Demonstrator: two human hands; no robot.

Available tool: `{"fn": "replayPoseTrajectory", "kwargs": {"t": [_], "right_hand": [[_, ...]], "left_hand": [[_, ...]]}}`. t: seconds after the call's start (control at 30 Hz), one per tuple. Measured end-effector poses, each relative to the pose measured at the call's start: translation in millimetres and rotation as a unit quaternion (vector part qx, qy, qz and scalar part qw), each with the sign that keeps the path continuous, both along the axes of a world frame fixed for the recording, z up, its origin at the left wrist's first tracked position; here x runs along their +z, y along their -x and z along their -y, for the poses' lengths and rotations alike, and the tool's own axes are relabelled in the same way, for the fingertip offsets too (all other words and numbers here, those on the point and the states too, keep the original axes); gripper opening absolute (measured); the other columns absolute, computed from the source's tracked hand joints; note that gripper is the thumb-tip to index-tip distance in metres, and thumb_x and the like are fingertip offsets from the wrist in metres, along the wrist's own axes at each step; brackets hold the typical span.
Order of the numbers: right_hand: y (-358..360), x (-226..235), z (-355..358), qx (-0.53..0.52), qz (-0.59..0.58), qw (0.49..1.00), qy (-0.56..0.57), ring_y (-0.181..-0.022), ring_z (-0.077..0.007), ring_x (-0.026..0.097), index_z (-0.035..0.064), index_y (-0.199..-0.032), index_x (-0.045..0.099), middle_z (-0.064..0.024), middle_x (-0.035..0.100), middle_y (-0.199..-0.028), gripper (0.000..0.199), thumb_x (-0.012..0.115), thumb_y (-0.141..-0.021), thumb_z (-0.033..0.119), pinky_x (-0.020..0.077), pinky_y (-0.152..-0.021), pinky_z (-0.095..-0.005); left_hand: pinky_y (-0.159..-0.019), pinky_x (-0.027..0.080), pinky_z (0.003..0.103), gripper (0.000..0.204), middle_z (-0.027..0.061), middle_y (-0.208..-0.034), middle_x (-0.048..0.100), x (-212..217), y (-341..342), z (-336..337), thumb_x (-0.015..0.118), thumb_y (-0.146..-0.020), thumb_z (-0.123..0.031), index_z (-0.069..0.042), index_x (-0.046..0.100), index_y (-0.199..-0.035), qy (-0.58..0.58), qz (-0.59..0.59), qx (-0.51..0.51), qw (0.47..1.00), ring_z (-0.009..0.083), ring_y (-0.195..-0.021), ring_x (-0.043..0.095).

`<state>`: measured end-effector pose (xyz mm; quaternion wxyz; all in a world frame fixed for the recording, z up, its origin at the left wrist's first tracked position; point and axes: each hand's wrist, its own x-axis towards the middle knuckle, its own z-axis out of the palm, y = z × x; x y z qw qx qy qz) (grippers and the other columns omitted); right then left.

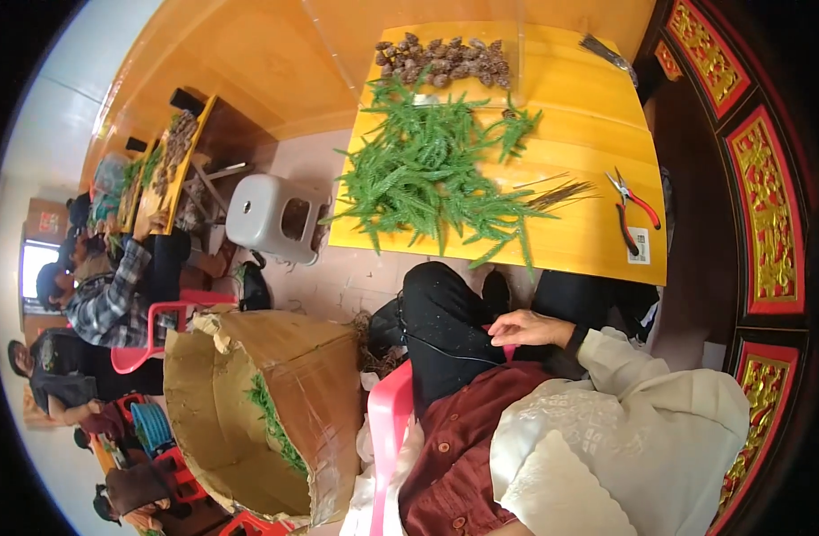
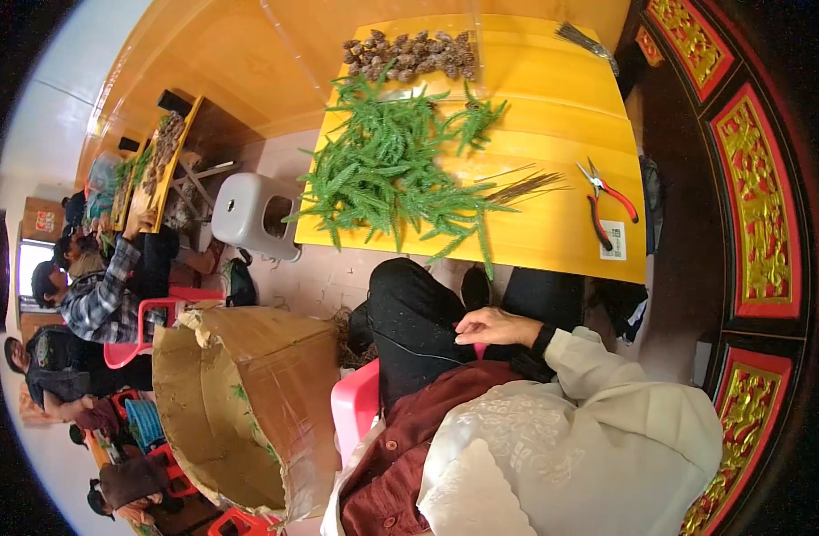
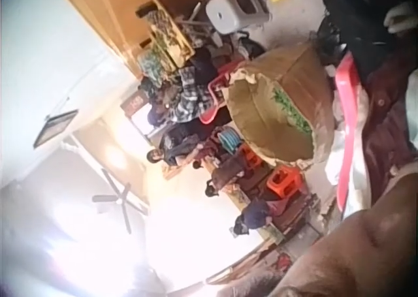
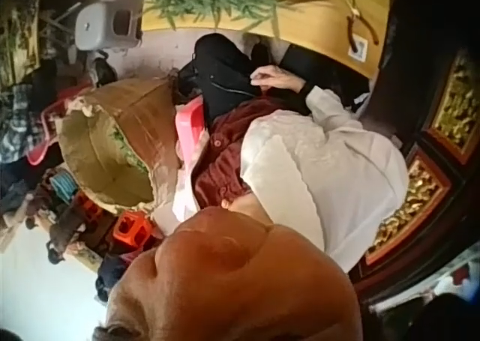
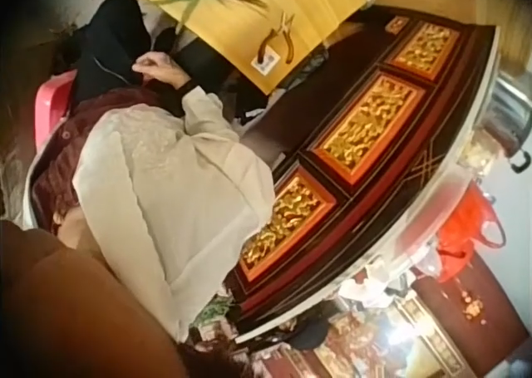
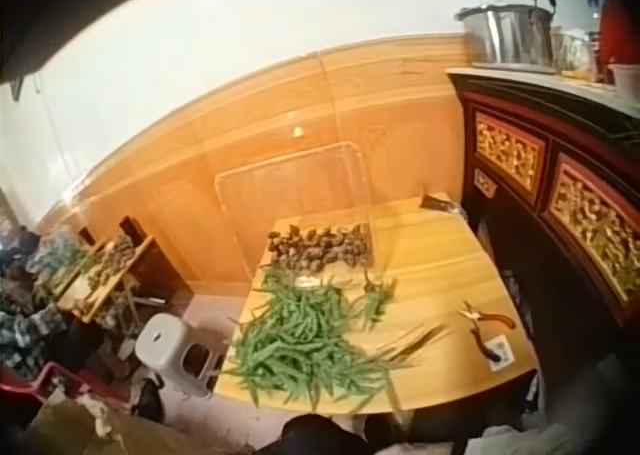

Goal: Trimming pine branches and sorting pine cones into a container.

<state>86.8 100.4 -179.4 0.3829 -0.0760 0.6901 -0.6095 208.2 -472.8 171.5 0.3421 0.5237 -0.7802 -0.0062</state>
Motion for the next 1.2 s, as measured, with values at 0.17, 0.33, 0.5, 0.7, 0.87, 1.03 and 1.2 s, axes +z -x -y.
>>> {"fn": "replayPoseTrajectory", "kwargs": {"t": [0.17,0.33,0.5,0.7,0.87,1.03,1.2], "right_hand": [[1.7,-12.3,-0.9,0.000,-0.009,1.000,-0.009,-0.092,-0.0184,0.063,0.0017,-0.109,0.063,-0.0119,0.066,-0.099,0.047,0.068,-0.083,0.041,0.0500,-0.083,-0.0286],[4.8,-9.3,-2.8,0.026,-0.013,0.999,-0.029,-0.096,-0.0170,0.062,0.0018,-0.112,0.061,-0.0118,0.065,-0.103,0.044,0.066,-0.086,0.037,0.0492,-0.085,-0.0285],[4.7,-10.8,-1.6,0.003,-0.005,1.000,-0.008,-0.091,-0.0187,0.063,0.0020,-0.110,0.063,-0.0118,0.066,-0.099,0.051,0.067,-0.082,0.045,0.0500,-0.082,-0.0295],[0.6,-11.4,-4.6,0.001,-0.043,0.999,-0.002,-0.090,-0.0187,0.064,0.0031,-0.108,0.064,-0.0114,0.066,-0.098,0.046,0.068,-0.083,0.041,0.0505,-0.081,-0.0303],[0.4,-12.5,-3.9,0.004,-0.063,0.998,-0.002,-0.089,-0.0194,0.064,0.0020,-0.106,0.064,-0.0115,0.067,-0.095,0.043,0.070,-0.082,0.037,0.0509,-0.080,-0.0314],[1.1,-6.1,-3.0,0.008,-0.063,0.998,-0.003,-0.089,-0.0191,0.064,0.0021,-0.105,0.064,-0.0107,0.067,-0.095,0.042,0.071,-0.081,0.036,0.0510,-0.079,-0.0318],[1.2,-5.8,-3.5,0.026,-0.078,0.997,-0.010,-0.086,-0.0133,0.063,0.0025,-0.107,0.063,-0.0068,0.067,-0.095,0.032,0.068,-0.085,0.026,0.0507,-0.078,-0.0280]], "left_hand": [[-0.084,0.047,0.038,0.053,0.0199,-0.106,0.060,-4.3,-3.7,-4.7,0.055,-0.087,-0.040,0.007,0.053,-0.113,0.007,0.008,-0.017,1.000,0.0310,-0.096,0.058],[-0.085,0.046,0.038,0.052,0.0196,-0.105,0.060,-6.3,-9.7,-12.6,0.057,-0.087,-0.039,0.006,0.052,-0.113,0.017,0.015,-0.028,0.999,0.0308,-0.095,0.058],[-0.085,0.046,0.038,0.051,0.0194,-0.105,0.060,8.6,-21.8,-19.1,0.058,-0.087,-0.038,0.006,0.052,-0.113,0.045,0.012,-0.030,0.998,0.0307,-0.095,0.057],[-0.086,0.045,0.038,0.050,0.0190,-0.104,0.060,39.1,-67.3,-34.6,0.059,-0.086,-0.036,0.006,0.052,-0.113,0.099,0.006,0.006,0.995,0.0305,-0.094,0.057],[-0.086,0.045,0.038,0.050,0.0188,-0.103,0.059,63.5,-112.7,-53.1,0.061,-0.086,-0.035,0.006,0.052,-0.113,0.143,-0.001,0.045,0.989,0.0303,-0.093,0.056],[-0.086,0.044,0.038,0.049,0.0185,-0.103,0.059,76.4,-132.6,-68.0,0.062,-0.086,-0.034,0.005,0.051,-0.113,0.176,-0.007,0.058,0.983,0.0301,-0.093,0.056],[-0.087,0.044,0.038,0.049,0.0182,-0.102,0.059,84.4,-126.8,-93.2,0.063,-0.085,-0.033,0.005,0.051,-0.112,0.201,-0.009,0.066,0.977,0.0300,-0.092,0.055]]}}
